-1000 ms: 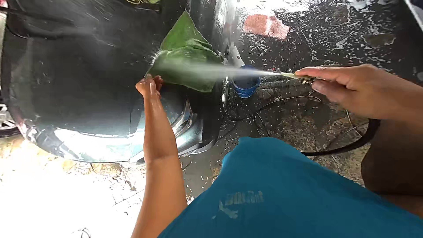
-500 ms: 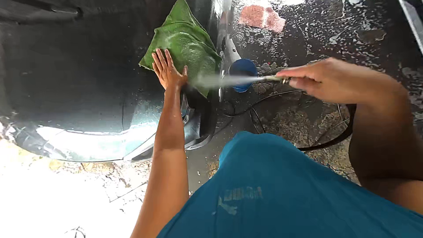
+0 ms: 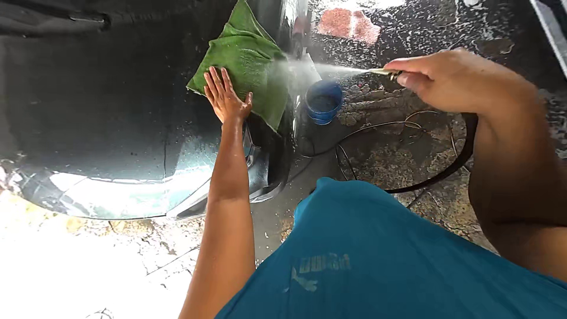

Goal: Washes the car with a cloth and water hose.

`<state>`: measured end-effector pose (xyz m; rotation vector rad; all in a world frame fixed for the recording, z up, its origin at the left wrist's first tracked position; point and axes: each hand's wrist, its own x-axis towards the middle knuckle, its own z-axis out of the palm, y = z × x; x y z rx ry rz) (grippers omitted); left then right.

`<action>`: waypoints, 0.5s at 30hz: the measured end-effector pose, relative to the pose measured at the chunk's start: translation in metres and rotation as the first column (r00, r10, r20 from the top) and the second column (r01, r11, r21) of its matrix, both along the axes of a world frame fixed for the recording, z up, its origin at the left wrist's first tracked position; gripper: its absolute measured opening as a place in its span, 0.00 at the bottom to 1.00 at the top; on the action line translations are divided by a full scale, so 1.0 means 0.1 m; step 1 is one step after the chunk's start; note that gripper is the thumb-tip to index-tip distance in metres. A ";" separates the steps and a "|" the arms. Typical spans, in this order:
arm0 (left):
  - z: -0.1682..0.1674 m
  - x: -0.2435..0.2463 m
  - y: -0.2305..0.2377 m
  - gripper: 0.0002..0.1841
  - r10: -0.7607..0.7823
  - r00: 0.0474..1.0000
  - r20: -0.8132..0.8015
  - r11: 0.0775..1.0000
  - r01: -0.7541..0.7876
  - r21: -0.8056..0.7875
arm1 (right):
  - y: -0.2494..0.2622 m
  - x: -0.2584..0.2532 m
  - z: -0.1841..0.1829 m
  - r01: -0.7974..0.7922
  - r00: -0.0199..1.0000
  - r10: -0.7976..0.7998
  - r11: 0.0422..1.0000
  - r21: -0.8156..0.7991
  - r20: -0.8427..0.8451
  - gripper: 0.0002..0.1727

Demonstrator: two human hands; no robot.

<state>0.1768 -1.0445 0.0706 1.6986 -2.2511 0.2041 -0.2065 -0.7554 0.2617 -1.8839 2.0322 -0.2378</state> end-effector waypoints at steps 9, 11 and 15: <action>-0.07 0.01 0.43 0.61 0.012 0.994 -0.106 1.000 -0.012 -0.002 | -0.11 0.05 0.30 -0.007 1.000 0.005 0.997 -0.078 -0.021 0.23; -0.10 0.07 0.47 0.59 -0.006 0.983 -0.182 1.000 0.008 0.009 | -0.12 0.02 0.40 -0.009 1.000 0.007 0.997 -0.073 -0.022 0.23; 0.04 0.25 0.44 0.38 -0.051 0.814 -0.579 0.997 0.078 0.021 | 0.03 0.33 0.58 -0.186 0.982 0.184 0.975 -0.121 -0.031 0.22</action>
